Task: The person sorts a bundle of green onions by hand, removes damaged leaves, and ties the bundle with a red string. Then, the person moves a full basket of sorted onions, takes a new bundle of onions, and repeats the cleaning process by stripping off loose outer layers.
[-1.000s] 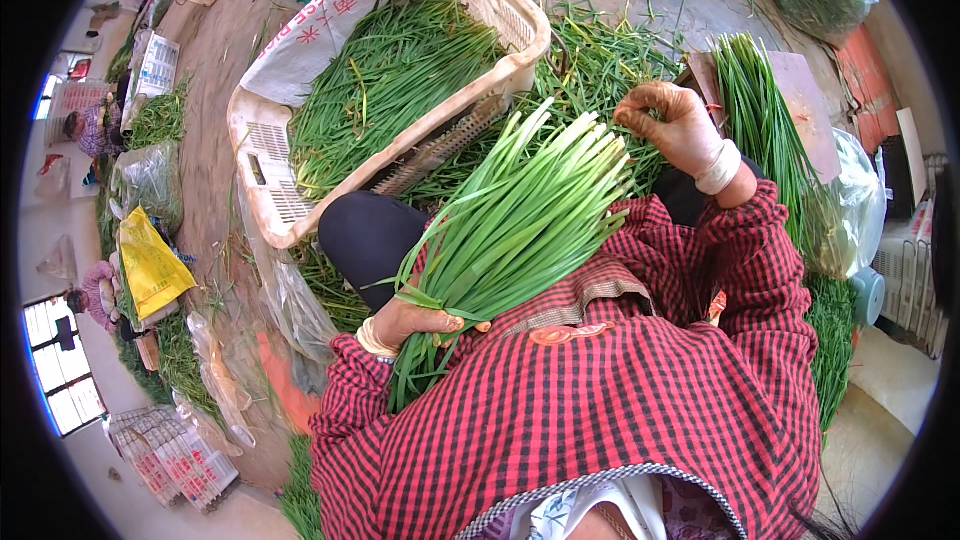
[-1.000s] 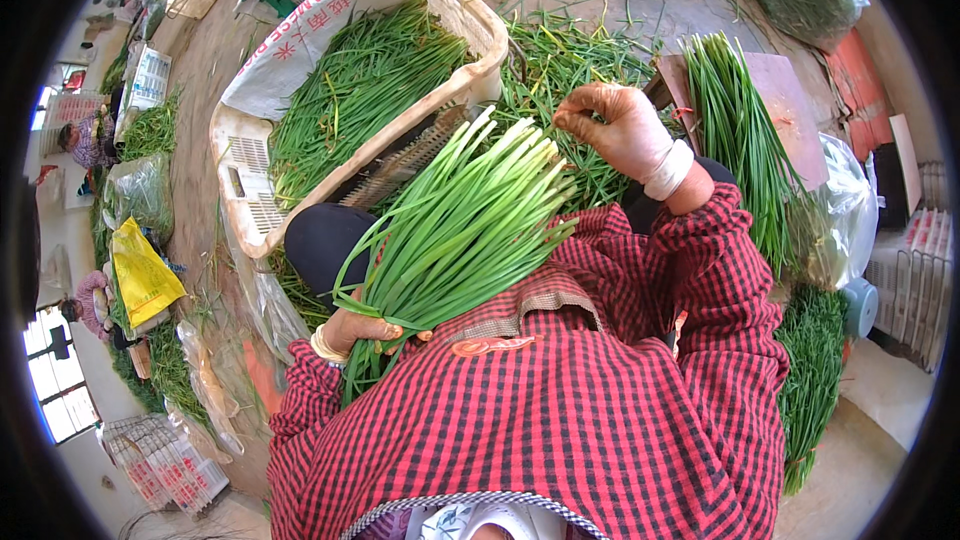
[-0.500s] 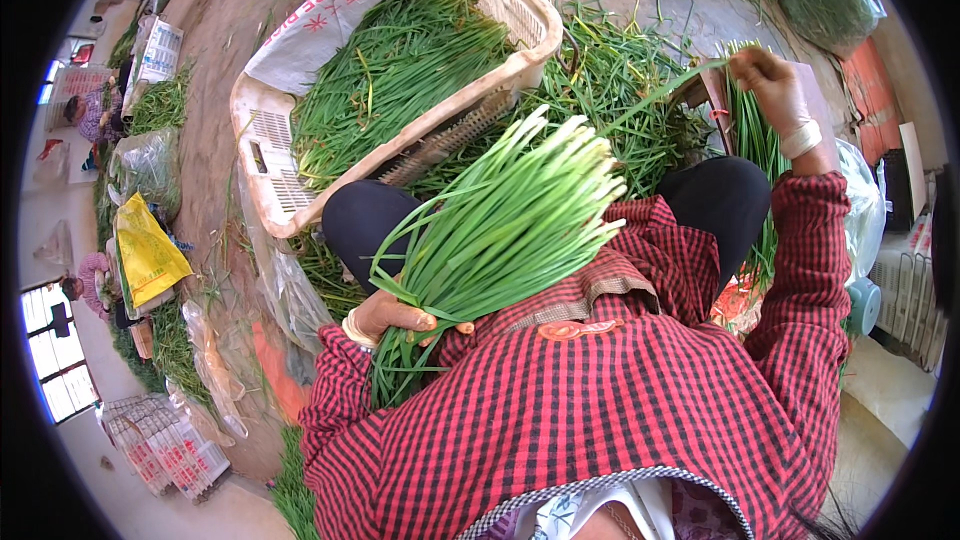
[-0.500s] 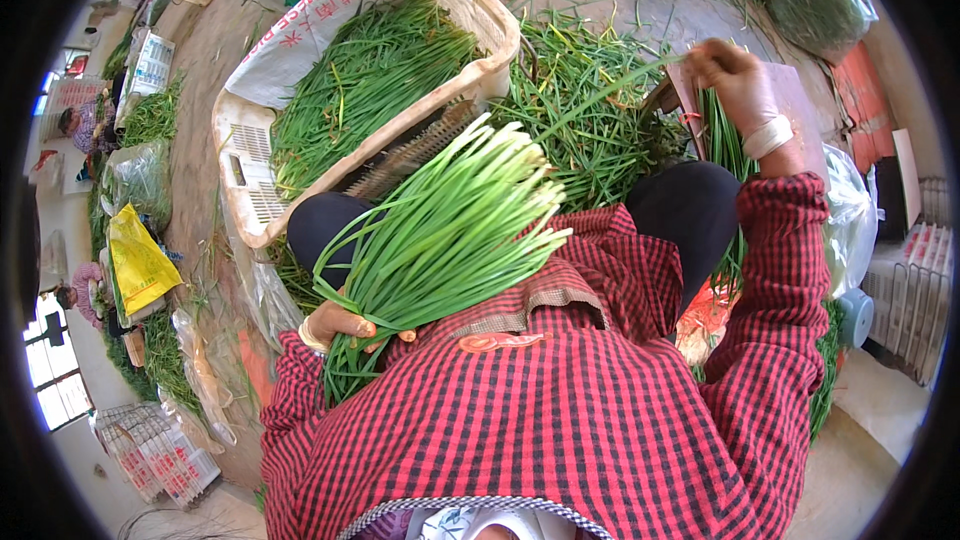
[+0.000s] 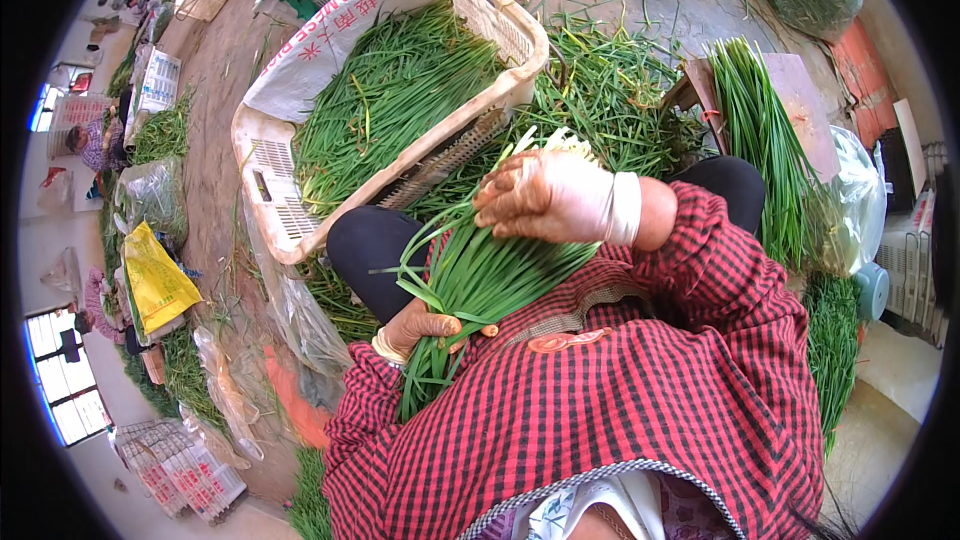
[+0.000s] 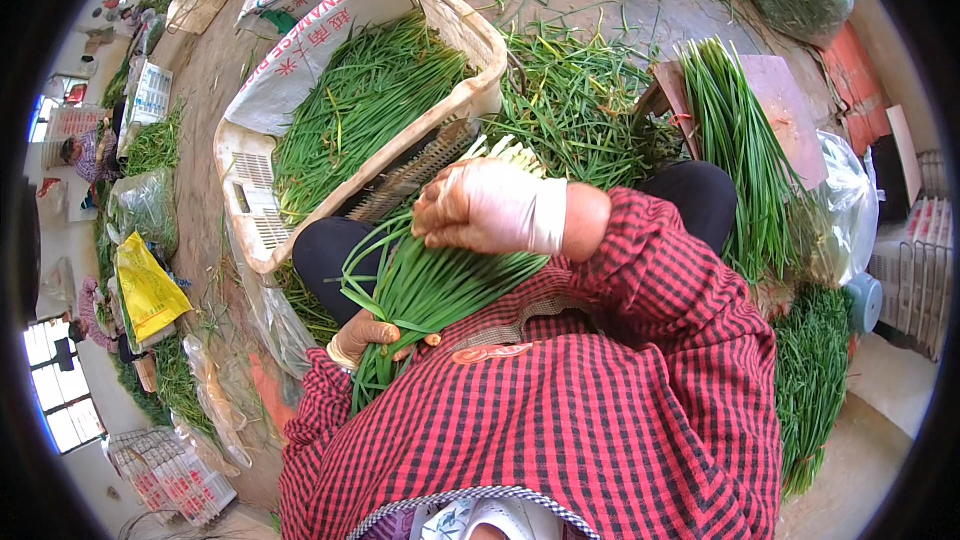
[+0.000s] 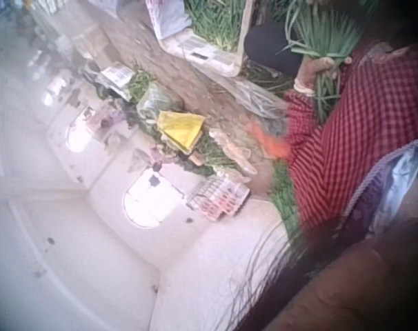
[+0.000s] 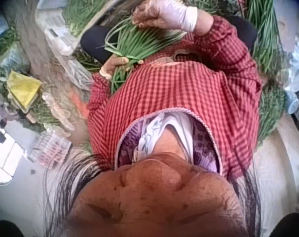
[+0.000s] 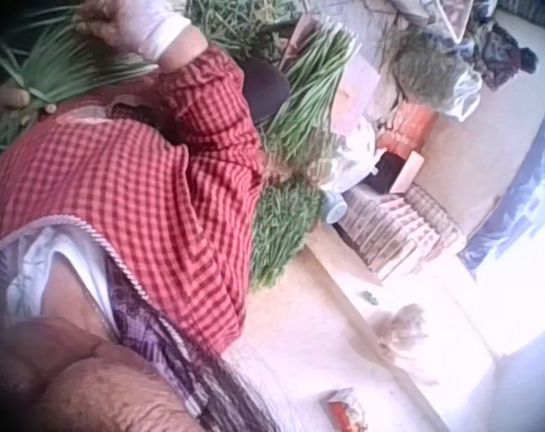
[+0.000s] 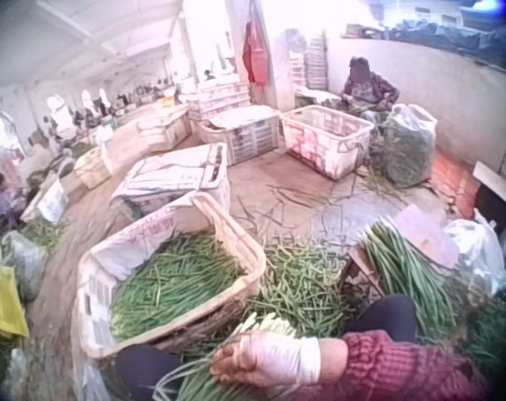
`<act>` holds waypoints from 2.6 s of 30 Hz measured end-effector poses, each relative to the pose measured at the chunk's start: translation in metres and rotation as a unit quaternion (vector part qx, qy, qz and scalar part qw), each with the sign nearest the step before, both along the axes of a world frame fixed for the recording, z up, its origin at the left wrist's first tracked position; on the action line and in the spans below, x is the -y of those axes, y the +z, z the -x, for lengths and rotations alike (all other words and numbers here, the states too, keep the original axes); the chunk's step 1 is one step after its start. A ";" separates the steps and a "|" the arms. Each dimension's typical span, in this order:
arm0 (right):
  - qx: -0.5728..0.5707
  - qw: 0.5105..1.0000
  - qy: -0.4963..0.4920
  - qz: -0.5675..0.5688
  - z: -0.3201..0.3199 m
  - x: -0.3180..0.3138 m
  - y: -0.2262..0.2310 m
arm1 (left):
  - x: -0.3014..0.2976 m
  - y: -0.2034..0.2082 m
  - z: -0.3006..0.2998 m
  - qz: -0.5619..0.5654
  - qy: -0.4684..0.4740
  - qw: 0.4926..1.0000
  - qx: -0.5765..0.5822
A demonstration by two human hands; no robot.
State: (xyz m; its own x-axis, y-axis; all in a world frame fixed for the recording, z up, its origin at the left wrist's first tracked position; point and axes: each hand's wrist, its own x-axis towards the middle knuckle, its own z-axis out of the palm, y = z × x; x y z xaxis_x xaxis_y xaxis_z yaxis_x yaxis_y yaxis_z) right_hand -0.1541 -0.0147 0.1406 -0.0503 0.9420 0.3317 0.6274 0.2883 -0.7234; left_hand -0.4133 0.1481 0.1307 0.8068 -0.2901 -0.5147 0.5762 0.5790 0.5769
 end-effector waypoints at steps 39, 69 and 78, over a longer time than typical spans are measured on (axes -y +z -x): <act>-0.600 0.765 -0.233 -0.009 -0.071 0.098 0.035 | 0.079 0.049 -0.176 -0.350 -0.054 0.886 0.299; 0.003 0.936 -0.346 -0.061 0.024 0.067 0.046 | 0.006 0.042 -0.175 0.038 0.220 0.951 0.215; 0.115 0.929 -0.344 -0.073 -0.001 0.037 0.073 | 0.014 0.056 -0.170 0.056 0.193 0.955 0.219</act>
